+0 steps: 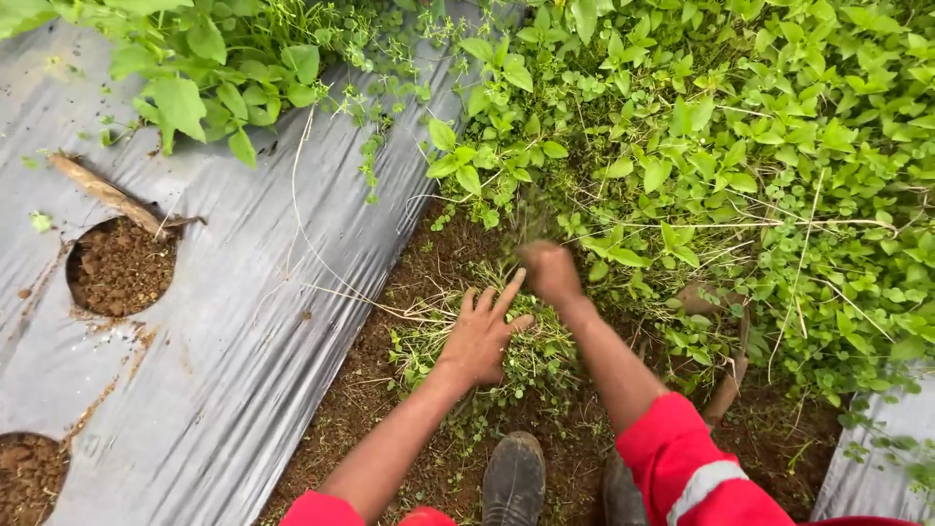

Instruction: Pulling out weeds by hand and clearing the soil using a small hand hoe in a farm field.

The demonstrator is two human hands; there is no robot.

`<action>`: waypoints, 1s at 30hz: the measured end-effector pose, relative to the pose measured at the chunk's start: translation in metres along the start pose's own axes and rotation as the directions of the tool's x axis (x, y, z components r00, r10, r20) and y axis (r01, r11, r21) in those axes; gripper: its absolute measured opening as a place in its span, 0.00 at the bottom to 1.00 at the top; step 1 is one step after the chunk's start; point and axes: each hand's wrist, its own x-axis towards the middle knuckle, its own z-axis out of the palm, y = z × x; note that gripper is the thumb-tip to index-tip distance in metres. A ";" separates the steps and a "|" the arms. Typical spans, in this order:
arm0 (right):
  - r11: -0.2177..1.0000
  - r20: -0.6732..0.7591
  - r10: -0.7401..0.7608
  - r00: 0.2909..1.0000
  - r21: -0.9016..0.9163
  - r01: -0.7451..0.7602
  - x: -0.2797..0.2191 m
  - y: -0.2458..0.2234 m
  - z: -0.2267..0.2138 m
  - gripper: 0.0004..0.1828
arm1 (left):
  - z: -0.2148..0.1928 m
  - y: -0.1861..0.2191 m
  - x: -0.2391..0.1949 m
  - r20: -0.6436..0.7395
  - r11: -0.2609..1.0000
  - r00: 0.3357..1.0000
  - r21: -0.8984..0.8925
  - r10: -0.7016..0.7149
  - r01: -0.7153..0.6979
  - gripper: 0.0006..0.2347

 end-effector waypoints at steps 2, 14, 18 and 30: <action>0.991 0.137 0.089 0.986 0.086 -0.102 -0.024 -0.018 -0.012 0.13 | 0.017 0.000 0.005 -0.011 0.999 1.000 0.046 0.027 -0.026 0.35; 0.756 0.644 0.253 0.723 0.335 -0.563 -0.018 -0.108 -0.179 0.21 | 0.023 -0.005 0.017 -0.032 0.999 0.998 0.014 0.045 -0.045 0.33; 0.877 0.182 0.365 0.913 0.261 -0.403 -0.009 -0.053 -0.120 0.17 | 0.040 -0.006 0.023 -0.055 0.995 0.995 0.065 0.081 -0.077 0.34; 0.969 0.041 0.087 0.995 0.227 -0.094 -0.038 -0.037 -0.072 0.09 | 0.036 -0.007 0.012 -0.046 0.999 0.998 0.017 0.041 -0.041 0.46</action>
